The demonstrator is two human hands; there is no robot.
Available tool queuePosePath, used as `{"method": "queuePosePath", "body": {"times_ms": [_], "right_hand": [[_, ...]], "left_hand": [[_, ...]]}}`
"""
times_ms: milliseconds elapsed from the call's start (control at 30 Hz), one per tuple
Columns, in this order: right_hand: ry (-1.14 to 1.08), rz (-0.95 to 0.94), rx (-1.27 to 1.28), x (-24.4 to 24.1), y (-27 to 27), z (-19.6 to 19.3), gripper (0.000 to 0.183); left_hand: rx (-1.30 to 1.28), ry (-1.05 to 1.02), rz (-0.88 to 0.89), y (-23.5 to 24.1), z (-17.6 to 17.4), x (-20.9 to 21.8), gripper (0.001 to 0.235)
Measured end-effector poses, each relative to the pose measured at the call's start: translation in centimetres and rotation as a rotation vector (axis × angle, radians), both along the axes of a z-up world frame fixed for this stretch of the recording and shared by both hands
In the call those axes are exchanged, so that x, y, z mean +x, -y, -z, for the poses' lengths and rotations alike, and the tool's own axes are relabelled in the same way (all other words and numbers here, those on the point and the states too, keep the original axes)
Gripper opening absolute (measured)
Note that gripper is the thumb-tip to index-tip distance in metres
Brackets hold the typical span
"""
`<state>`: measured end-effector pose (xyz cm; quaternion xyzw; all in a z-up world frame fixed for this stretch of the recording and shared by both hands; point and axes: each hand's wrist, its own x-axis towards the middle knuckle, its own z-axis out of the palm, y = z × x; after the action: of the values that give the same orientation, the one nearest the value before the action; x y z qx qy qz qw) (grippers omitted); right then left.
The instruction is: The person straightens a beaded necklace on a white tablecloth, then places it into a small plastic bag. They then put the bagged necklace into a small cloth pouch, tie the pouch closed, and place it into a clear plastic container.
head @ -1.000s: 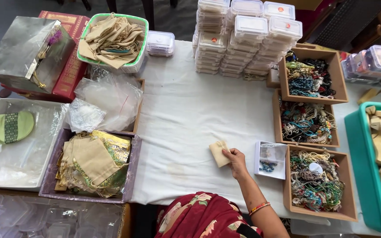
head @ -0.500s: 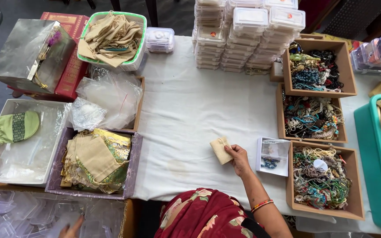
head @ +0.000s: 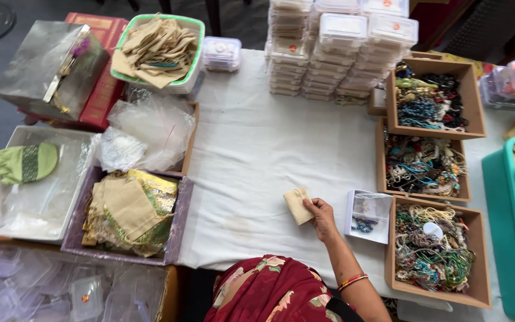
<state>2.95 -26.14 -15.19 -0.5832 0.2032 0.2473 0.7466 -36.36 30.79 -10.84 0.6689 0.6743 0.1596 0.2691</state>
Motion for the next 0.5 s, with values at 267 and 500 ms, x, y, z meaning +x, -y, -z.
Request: {"method": "queuePosePath", "body": {"times_ms": [267, 500], "right_hand": [[-0.006, 0.007, -0.004, 0.1, 0.2, 0.2, 0.02], [0.013, -0.016, -0.03, 0.3, 0.4, 0.4, 0.021]], "left_hand": [[-0.247, 0.025, -0.179, 0.7, 2.4, 1.0, 0.085], [0.316, -0.077, 0.196, 2.4, -1.2, 5.6, 0.079]]}}
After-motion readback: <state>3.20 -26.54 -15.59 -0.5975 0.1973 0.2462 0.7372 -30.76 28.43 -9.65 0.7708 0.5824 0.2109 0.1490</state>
